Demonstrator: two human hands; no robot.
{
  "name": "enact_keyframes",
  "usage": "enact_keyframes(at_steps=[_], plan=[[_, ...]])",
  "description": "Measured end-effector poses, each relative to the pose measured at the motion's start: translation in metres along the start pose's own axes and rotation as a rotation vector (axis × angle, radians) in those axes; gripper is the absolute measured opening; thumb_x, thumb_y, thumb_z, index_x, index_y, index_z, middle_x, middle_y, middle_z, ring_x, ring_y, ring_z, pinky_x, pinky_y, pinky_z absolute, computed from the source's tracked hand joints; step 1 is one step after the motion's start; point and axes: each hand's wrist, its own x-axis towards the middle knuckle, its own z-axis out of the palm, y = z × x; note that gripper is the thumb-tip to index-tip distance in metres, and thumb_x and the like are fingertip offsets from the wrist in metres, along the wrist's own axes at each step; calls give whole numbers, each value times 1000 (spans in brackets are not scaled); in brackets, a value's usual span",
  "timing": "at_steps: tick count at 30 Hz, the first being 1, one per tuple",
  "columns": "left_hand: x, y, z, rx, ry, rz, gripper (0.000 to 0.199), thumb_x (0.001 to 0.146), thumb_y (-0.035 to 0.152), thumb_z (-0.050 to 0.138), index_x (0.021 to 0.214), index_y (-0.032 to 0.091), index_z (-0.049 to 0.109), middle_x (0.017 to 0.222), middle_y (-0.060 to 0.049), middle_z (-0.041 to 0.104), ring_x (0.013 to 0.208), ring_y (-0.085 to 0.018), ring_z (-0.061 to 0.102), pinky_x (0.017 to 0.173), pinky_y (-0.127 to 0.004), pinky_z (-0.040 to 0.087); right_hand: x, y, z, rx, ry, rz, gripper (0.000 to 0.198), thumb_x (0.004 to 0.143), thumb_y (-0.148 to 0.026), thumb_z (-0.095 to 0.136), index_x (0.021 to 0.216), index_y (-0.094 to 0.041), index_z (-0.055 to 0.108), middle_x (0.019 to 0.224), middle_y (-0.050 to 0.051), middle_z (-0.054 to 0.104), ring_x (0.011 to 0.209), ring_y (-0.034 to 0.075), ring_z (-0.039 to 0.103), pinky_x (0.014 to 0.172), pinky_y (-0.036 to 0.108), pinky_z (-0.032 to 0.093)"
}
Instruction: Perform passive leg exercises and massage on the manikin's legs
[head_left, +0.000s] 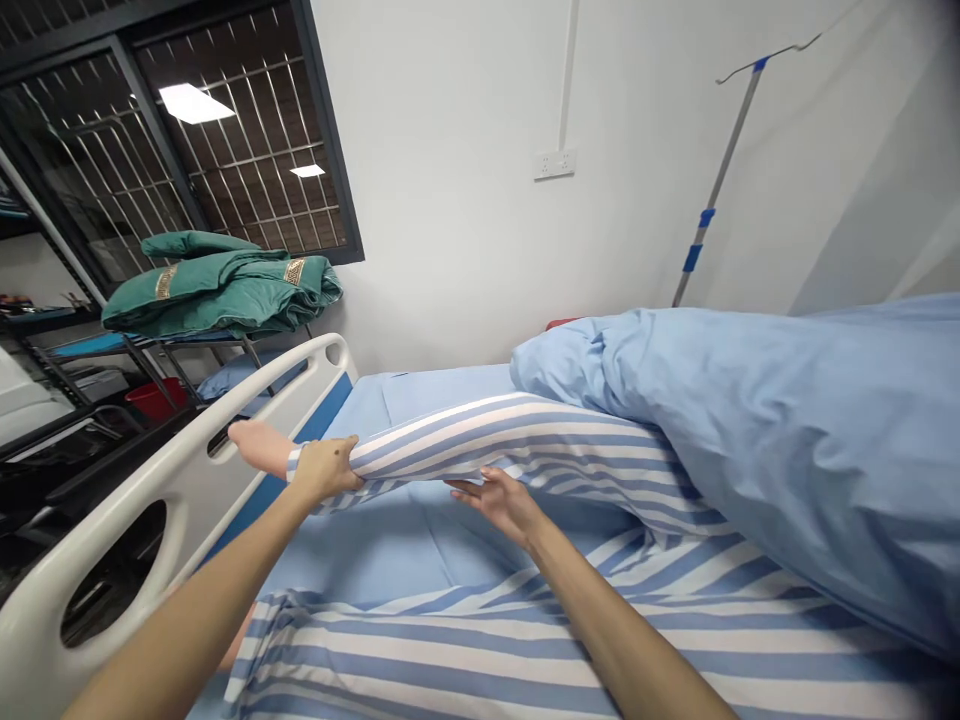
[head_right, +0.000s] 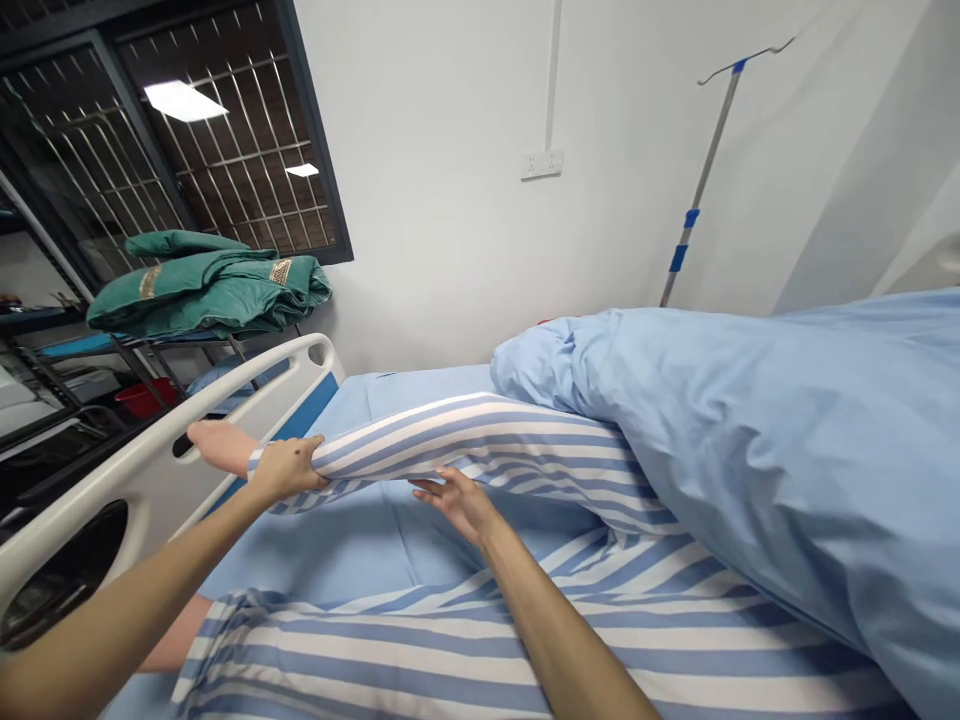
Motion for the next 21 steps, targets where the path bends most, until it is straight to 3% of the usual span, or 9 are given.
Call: enact_keyframes(at_steps=[7,12,16,21], plan=[[2,75,47,-292,-7,-171,41,61,50,58,95,26,54,89,-5,67,84,-27,61,67,-32,39,-9,-36,-3,-136,114,-262,5,65,-27,65,65,-22,64,84,1,66,92,23,57,91,45,38],[-1,119,78,-423,-11,-214,41,63,53,55,96,29,53,88,-2,67,84,-25,60,66,-31,39,-15,-45,-5,-237,184,-363,16,65,-26,62,81,-24,65,90,1,66,98,24,54,87,42,40],[-5,135,95,-485,-50,-251,43,64,57,52,95,27,53,87,-6,66,86,-27,60,67,-34,37,-17,-44,-6,-288,231,-369,23,65,-25,62,87,-24,65,91,1,67,99,23,53,87,41,40],[-6,136,98,-496,-47,-241,42,63,57,53,93,27,51,86,-4,67,84,-27,61,65,-34,37,-16,-42,-6,-320,228,-363,28,65,-25,61,93,-25,64,89,2,67,103,24,52,87,42,40]])
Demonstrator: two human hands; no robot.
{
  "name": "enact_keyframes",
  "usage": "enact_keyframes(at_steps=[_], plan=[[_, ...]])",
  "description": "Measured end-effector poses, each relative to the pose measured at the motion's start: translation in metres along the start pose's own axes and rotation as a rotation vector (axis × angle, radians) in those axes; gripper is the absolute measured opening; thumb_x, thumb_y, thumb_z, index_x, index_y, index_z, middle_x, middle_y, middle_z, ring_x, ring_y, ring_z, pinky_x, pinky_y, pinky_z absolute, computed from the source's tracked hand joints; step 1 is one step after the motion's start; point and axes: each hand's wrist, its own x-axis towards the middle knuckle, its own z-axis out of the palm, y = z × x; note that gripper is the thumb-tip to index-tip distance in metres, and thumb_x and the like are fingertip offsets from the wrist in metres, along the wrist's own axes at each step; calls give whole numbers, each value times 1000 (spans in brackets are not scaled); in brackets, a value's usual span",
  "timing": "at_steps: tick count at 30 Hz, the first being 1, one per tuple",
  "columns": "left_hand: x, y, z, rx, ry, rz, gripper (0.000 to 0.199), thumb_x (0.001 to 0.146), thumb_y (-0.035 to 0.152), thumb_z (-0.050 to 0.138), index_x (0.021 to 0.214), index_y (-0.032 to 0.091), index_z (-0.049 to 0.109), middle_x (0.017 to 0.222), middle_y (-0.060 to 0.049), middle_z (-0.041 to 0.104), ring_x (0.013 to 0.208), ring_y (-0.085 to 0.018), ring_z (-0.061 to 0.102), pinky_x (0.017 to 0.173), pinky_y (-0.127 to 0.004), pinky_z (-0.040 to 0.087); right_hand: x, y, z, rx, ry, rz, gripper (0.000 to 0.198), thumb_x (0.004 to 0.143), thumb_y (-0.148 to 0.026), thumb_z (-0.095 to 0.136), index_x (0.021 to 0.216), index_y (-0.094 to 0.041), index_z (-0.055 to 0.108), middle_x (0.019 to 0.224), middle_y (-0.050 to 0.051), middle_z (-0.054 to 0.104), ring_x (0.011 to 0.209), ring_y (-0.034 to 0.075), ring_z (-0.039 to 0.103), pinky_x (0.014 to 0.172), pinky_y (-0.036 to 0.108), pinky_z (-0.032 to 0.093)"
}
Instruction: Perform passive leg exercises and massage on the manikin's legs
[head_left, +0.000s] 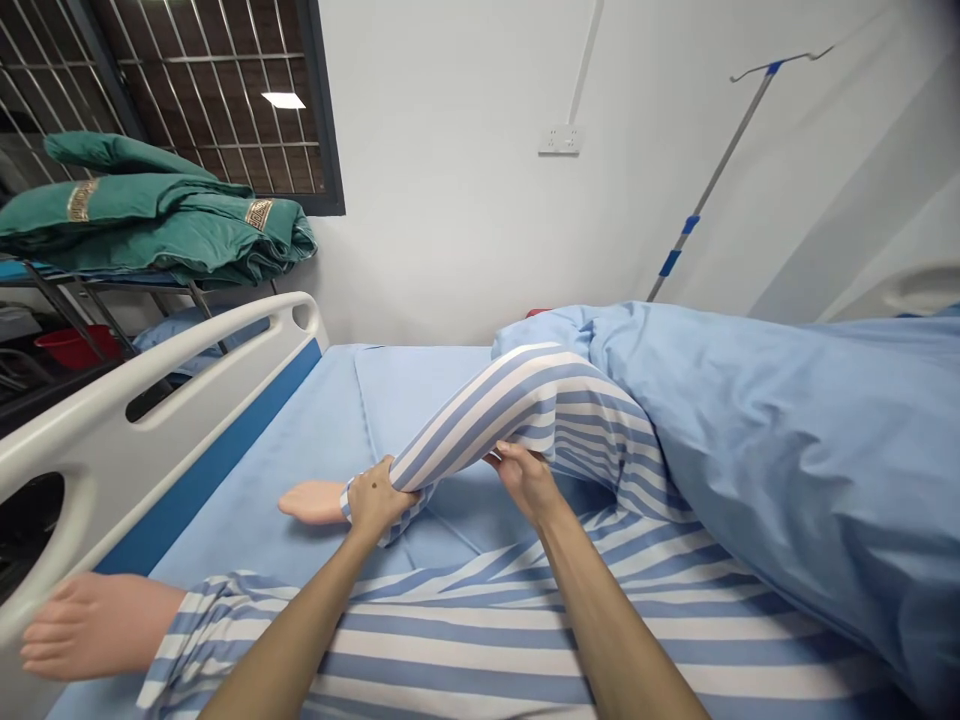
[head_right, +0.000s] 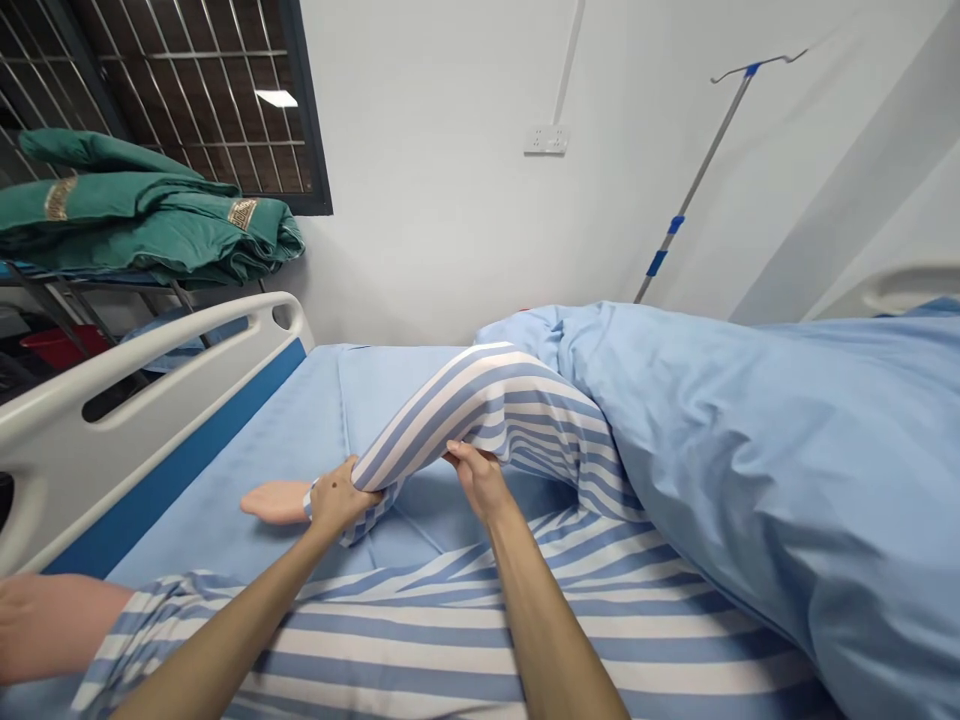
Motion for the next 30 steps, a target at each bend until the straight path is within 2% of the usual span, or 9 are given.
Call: enact_keyframes(at_steps=[8,13,17,19,22,25,30], plan=[[0,-14,-20,25,46,61,37,62,52,56,87,26,51,88,-1,67,82,-24,61,66,-31,38,-4,2,5,81,-44,42,24,65,-24,64,89,-23,66,93,2,67,103,24,52,88,42,41],[3,-43,-49,157,62,78,37,62,50,57,89,26,52,87,-2,68,83,-24,62,69,-30,38,-8,14,8,128,-121,157,17,66,-26,66,81,-19,68,95,4,66,103,23,52,90,43,40],[7,-73,-77,267,68,141,36,61,46,58,89,24,52,89,-4,68,85,-25,61,74,-33,38,-12,33,10,162,-134,301,9,64,-25,70,61,-16,66,76,3,65,94,21,54,91,41,41],[10,-88,-89,308,70,184,36,61,44,58,90,23,52,89,-5,67,87,-25,60,76,-34,38,-14,43,11,181,-151,379,10,63,-24,70,59,-16,64,74,2,63,91,21,55,90,40,42],[15,-107,-104,375,70,256,37,61,39,59,91,20,53,88,-8,67,87,-27,59,77,-37,37,-19,57,15,174,-201,503,11,66,-25,67,70,-15,64,91,6,64,99,24,54,88,40,42],[23,-119,-111,424,61,309,34,60,35,60,89,18,53,87,-9,66,87,-29,58,79,-40,35,-21,66,18,170,-220,569,16,69,-26,65,79,-15,60,104,9,61,103,26,54,84,39,43],[32,-128,-107,465,52,345,37,59,36,62,90,19,53,88,-9,65,88,-28,57,80,-40,34,-21,77,18,141,-198,650,15,70,-25,63,78,-15,55,108,7,56,100,25,57,79,34,44]])
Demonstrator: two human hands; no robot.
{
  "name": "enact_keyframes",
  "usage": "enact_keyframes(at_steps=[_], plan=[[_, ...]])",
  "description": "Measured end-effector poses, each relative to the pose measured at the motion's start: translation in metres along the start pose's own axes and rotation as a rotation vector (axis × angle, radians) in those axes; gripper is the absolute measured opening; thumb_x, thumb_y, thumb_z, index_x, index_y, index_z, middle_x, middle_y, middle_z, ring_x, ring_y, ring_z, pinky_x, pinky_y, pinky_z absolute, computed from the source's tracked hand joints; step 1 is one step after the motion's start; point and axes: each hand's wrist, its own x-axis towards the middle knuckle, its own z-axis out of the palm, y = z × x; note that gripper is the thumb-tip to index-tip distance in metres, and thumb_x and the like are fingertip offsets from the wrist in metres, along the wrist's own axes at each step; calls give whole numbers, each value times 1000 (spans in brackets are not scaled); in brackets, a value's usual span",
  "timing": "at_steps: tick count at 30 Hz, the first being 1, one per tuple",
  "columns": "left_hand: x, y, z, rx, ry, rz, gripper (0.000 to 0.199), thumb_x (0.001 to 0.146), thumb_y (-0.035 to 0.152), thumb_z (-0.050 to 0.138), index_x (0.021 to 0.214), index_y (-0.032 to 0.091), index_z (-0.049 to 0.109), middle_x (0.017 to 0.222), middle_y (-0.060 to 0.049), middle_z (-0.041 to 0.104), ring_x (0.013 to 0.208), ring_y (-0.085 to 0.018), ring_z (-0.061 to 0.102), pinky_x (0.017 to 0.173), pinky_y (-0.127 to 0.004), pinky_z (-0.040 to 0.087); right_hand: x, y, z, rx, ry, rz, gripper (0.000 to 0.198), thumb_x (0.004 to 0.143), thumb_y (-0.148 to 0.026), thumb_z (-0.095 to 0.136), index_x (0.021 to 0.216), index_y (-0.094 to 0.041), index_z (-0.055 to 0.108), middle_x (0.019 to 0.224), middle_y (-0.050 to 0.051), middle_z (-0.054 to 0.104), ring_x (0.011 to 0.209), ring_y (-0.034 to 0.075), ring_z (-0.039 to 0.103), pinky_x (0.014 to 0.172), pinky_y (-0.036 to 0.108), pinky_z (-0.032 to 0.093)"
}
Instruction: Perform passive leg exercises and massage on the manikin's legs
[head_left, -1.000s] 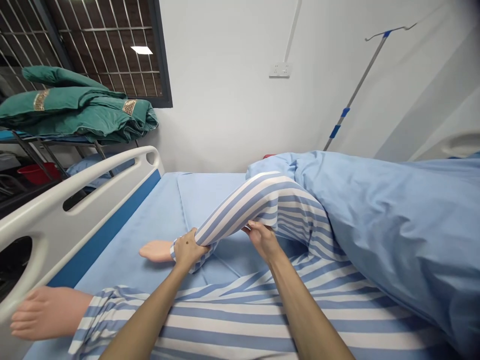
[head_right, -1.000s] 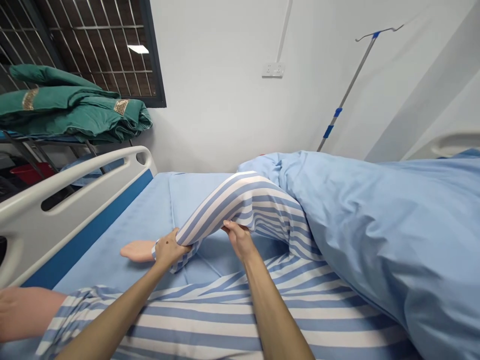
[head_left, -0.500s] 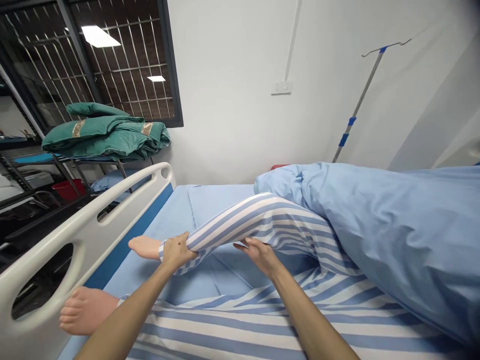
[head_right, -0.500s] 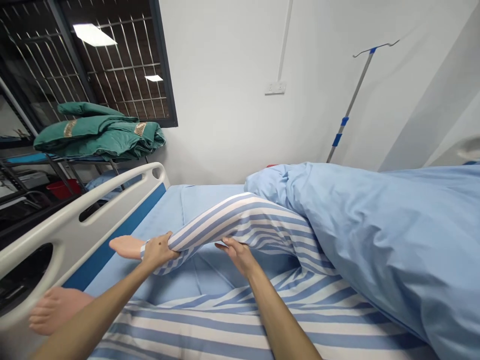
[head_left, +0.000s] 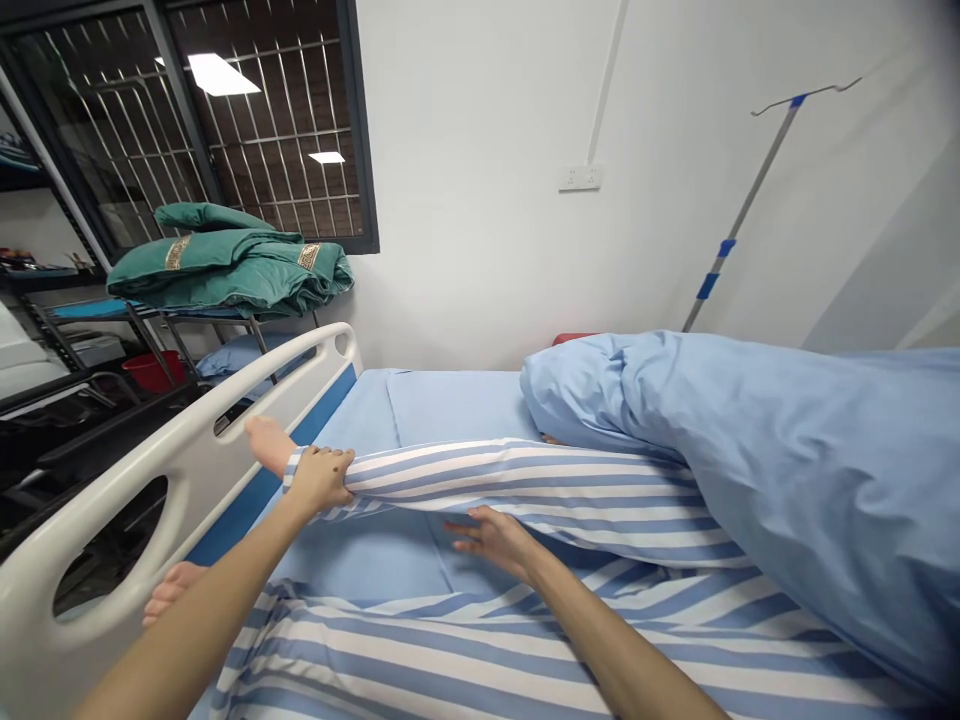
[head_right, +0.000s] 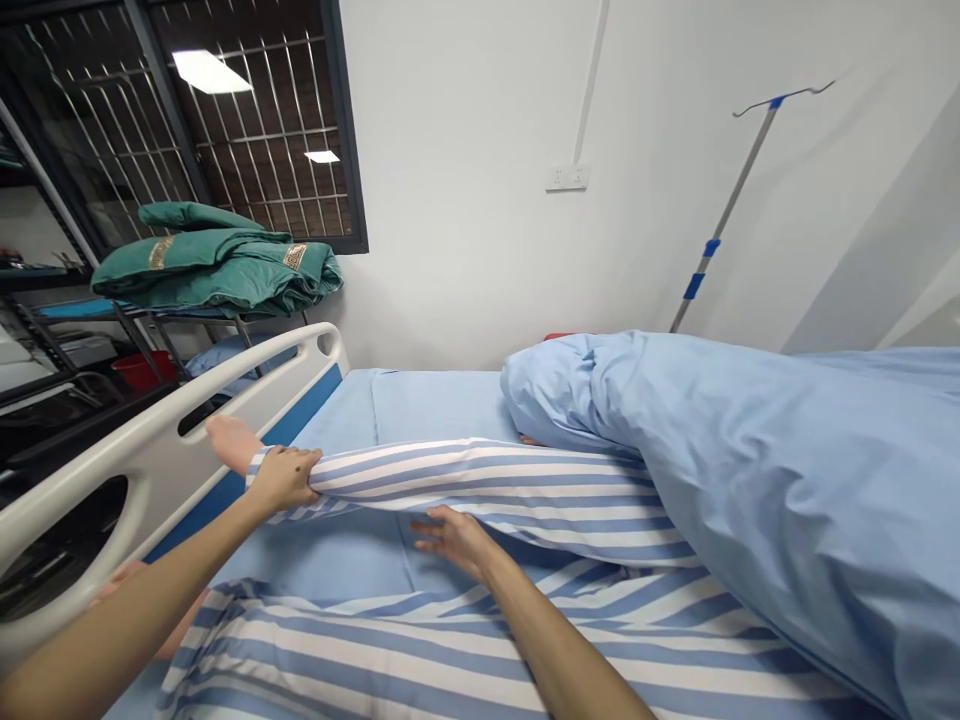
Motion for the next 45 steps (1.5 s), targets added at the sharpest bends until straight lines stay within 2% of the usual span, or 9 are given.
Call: enact_keyframes(at_steps=[8,14,17,21,28,33,38,41,45], plan=[[6,-4,31,0,-17,33,41,58,32,62,95,17,53,92,-11,65,87,-29,56,78,-41,33,15,16,-19,-153,36,160,23,71,-27,62,90,-15,58,116,9,54,86,19,62,68,29,46],[1,-2,67,-28,3,51,41,59,31,60,97,17,55,93,-10,65,88,-28,56,77,-40,33,18,20,-29,-355,29,288,25,71,-31,59,89,-13,57,102,10,61,76,15,63,61,24,47],[-3,-1,81,-44,-5,42,44,58,35,61,97,17,56,95,-11,65,89,-30,56,78,-41,33,18,21,-31,-548,58,382,39,68,-29,62,102,-14,52,92,9,64,70,16,64,55,23,46],[-5,-3,89,-60,-24,39,48,59,36,60,102,17,55,98,-12,63,93,-30,54,82,-41,32,18,22,-30,-765,85,339,62,65,-24,61,122,-11,40,80,7,66,63,15,63,49,20,43],[-10,2,80,-117,-59,38,57,61,35,60,113,15,50,107,-15,58,102,-31,49,91,-43,29,18,24,-27,-977,-14,241,19,64,-27,60,72,-11,63,59,2,61,50,10,55,44,19,40],[-46,24,55,-356,94,52,71,61,44,62,124,20,41,130,-13,42,123,-31,31,104,-46,17,17,26,-29,-937,-6,258,17,64,-29,61,68,-12,62,55,0,57,49,9,52,45,18,38],[-118,31,38,-716,-140,210,74,61,53,62,126,29,38,130,-3,44,116,-23,43,97,-33,34,7,24,-22,-867,15,242,19,64,-28,59,73,-12,62,65,2,59,53,9,53,49,19,39],[-153,29,45,-541,-257,189,88,47,48,70,127,26,39,122,-6,51,109,-28,46,95,-39,34,4,27,-16,-857,66,242,20,62,-27,60,76,-12,60,67,1,59,53,9,52,50,20,38],[-167,32,55,-272,-265,98,61,49,24,62,109,21,51,105,-8,59,96,-28,52,88,-40,36,-8,30,8,-938,177,122,32,55,-17,62,87,-14,61,62,-1,59,56,12,52,56,23,39]])
